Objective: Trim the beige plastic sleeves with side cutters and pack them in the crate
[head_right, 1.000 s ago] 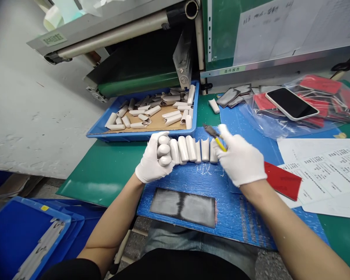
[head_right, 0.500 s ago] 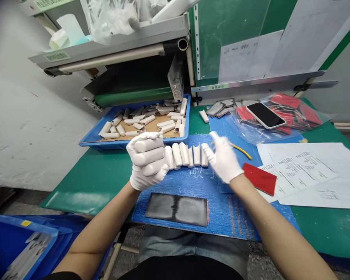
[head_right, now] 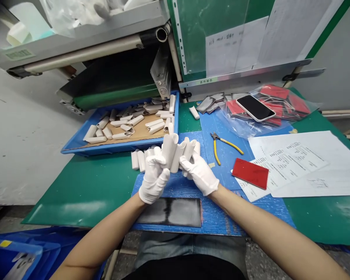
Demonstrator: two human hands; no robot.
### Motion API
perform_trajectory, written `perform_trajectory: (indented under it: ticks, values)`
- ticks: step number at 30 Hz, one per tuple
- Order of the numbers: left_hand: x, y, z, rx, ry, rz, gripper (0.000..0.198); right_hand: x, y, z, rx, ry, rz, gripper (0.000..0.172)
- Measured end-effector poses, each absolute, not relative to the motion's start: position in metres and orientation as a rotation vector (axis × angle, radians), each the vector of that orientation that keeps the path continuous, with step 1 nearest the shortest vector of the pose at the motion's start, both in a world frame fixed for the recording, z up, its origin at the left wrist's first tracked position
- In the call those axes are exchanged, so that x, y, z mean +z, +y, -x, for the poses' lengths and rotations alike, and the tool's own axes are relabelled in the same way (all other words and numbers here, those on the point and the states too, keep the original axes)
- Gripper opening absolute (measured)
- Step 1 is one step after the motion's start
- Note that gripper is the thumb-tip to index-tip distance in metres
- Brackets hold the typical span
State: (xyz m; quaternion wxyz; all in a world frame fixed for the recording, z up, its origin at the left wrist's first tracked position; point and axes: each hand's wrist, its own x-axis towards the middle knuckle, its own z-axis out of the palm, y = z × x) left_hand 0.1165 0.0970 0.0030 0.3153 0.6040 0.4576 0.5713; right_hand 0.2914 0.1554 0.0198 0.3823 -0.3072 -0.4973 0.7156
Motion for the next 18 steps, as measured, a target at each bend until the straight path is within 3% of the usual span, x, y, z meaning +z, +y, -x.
perform_trajectory:
  ticks: [2, 6, 9, 11, 18]
  values:
    - [0.009, 0.105, -0.116, 1.628, 1.293, -1.510, 0.031, 0.021, 0.158, -0.294, 1.629, -1.401, 0.867, 0.049]
    - [0.025, 0.110, -0.123, 1.602, 1.224, -1.273, 0.042, 0.020, 0.158, -0.295, 1.421, -1.492, 0.898, 0.057]
    - [0.037, 0.109, -0.123, 1.480, 1.134, -1.175, 0.087, 0.018, 0.160, -0.296, 1.385, -1.501, 0.961, 0.058]
    - [0.041, 0.109, -0.120, 1.374, 1.073, -1.128, 0.099, 0.017, 0.162, -0.297, 1.391, -1.531, 1.029, 0.053]
    - [0.043, 0.108, -0.108, 1.100, 0.791, -0.801, 0.094, 0.017, 0.164, -0.299, 1.159, -1.735, 1.126, 0.035]
